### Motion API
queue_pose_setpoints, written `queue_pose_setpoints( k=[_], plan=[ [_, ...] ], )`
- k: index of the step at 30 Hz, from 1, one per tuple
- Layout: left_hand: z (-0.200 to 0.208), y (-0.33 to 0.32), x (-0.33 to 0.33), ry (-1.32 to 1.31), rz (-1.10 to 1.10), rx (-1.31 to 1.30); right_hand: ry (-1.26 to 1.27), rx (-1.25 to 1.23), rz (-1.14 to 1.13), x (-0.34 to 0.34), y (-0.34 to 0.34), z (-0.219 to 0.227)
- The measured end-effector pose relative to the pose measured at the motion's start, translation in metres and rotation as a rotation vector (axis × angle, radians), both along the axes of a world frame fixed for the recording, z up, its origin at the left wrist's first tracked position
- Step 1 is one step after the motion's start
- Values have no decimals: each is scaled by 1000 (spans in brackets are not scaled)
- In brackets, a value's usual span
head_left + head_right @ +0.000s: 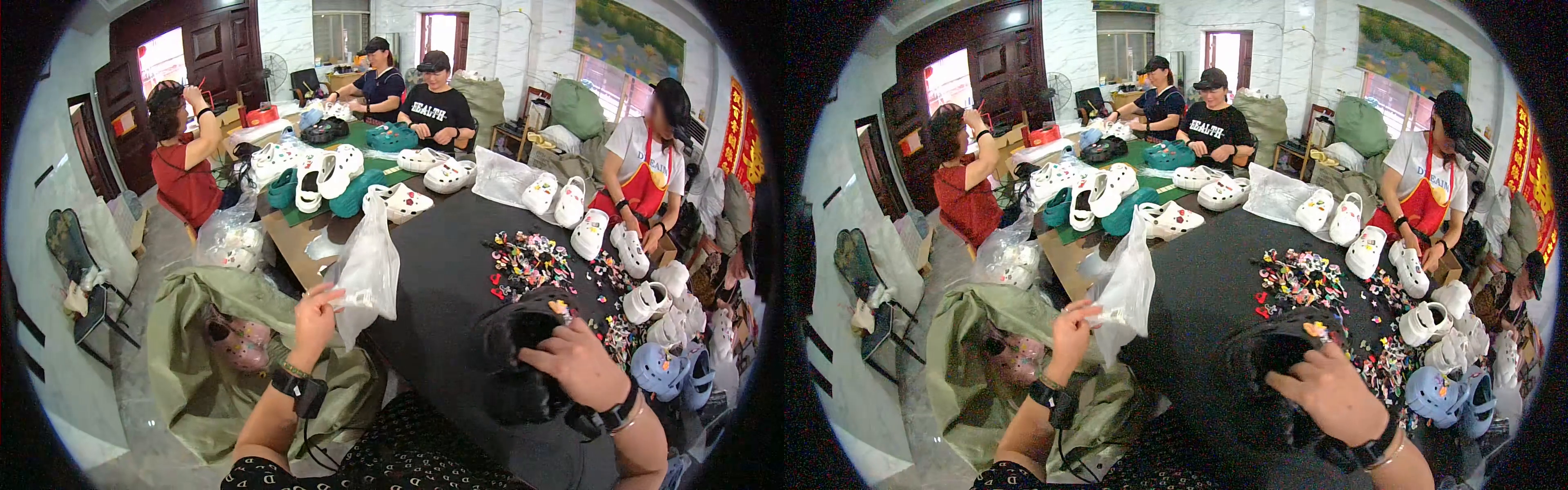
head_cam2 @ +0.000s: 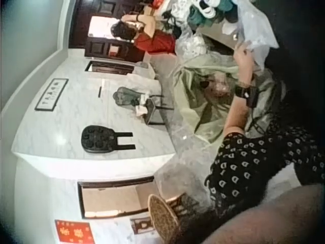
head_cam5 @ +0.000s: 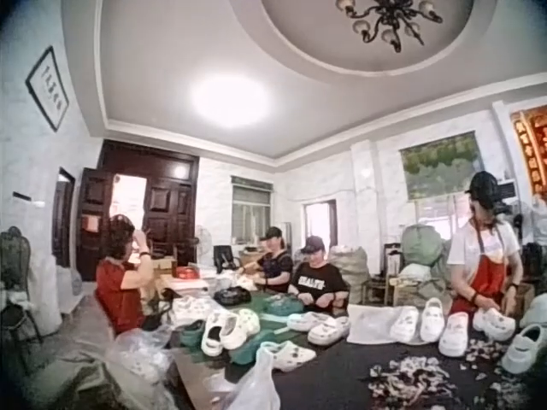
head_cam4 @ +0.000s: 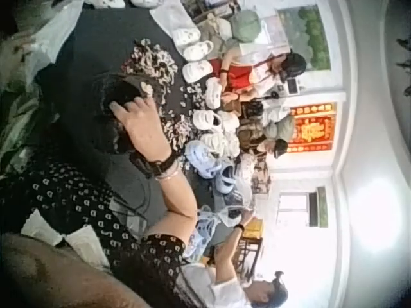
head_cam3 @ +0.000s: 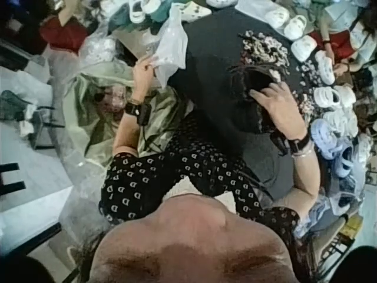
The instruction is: Decorating foam clog-style shoes with decorative charms and packaging them in plastic bags.
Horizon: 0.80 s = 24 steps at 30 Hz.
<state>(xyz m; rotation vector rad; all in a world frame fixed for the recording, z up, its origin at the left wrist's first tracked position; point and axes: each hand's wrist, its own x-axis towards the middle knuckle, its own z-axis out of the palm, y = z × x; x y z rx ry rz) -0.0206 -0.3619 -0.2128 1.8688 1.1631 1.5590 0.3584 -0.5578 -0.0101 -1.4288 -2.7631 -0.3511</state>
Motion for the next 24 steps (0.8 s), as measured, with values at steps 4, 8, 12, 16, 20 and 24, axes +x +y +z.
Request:
queue_pose_setpoints(
  k=[4,8,12,16,20,24],
  plan=[
    [-22,-14,3,203,160,-131,-94,-51,101,-3,15,-33],
    [-14,-22,24,230,141,-216,-178,-135,146,-5,19,-74],
    [-28,-20,44,492,230,-136,-173,-104,115,-6,22,-79],
    [-59,-2,52,424,277,-138,-162,-185,135,-8,20,-68],
    [-62,10,39,205,204,-184,-45,-139,175,-10,15,-60],
    [-60,15,25,136,290,-213,58,-93,141,-8,8,-70]
  ],
)
